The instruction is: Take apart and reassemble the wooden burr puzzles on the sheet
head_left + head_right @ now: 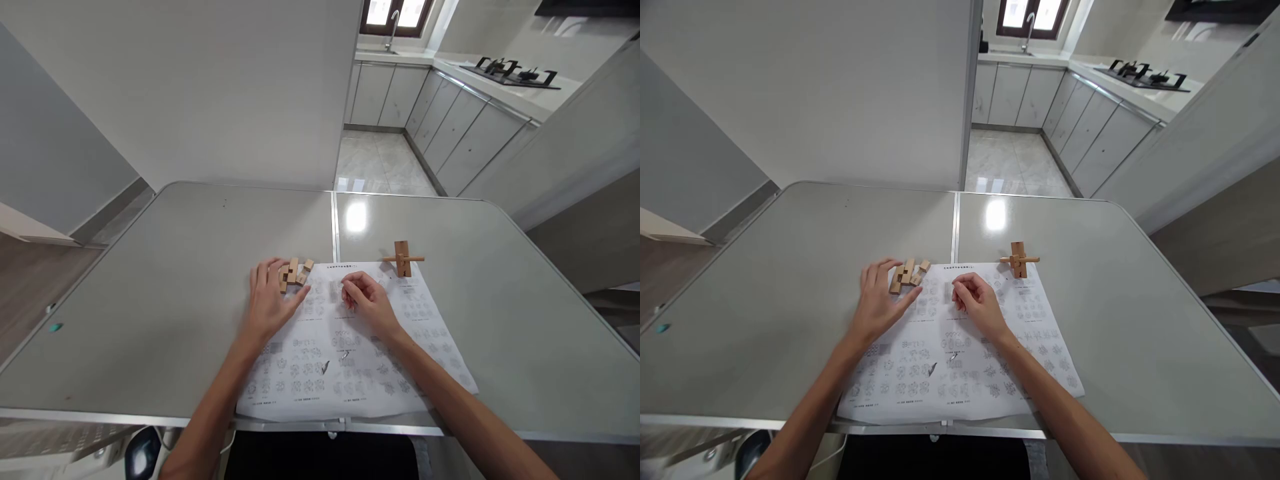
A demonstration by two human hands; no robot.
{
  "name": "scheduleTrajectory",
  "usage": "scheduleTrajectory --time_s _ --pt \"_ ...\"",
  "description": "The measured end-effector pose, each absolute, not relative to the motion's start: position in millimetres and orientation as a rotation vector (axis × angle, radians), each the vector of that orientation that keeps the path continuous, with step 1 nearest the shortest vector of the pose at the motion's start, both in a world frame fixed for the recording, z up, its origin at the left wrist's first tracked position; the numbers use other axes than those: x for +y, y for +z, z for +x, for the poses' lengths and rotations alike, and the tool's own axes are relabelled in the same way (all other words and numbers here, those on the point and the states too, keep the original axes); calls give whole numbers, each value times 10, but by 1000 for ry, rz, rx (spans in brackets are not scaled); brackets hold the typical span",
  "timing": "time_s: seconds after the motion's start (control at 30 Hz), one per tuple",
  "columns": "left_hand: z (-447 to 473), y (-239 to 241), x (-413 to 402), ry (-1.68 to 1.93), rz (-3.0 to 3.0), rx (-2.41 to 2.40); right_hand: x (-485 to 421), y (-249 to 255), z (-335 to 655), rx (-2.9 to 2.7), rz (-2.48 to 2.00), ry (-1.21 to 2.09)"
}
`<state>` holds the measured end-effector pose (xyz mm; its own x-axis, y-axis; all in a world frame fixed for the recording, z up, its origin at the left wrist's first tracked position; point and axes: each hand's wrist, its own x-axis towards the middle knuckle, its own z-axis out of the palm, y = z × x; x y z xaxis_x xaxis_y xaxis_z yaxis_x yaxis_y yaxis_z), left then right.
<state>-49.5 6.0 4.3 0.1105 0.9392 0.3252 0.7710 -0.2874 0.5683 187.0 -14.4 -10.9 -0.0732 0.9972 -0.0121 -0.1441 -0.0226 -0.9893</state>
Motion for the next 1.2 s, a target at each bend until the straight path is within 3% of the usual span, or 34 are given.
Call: scheduleTrajectory --time_s 0.23,0.57,0.77,1.2 --pt "-582 -81 514 582 2423 1319 -141 -98 1854 -1201 -1102 1326" --pt "-250 -132 379 674 2471 1053 -159 -142 1804 -1249 -1115 1299" --pt "-514 -10 427 627 2409 1037 -194 -153 1782 -1333 -1158 1225" --pt "-825 -47 444 624 2278 1244 -205 -275 1774 -1966 -1208 657"
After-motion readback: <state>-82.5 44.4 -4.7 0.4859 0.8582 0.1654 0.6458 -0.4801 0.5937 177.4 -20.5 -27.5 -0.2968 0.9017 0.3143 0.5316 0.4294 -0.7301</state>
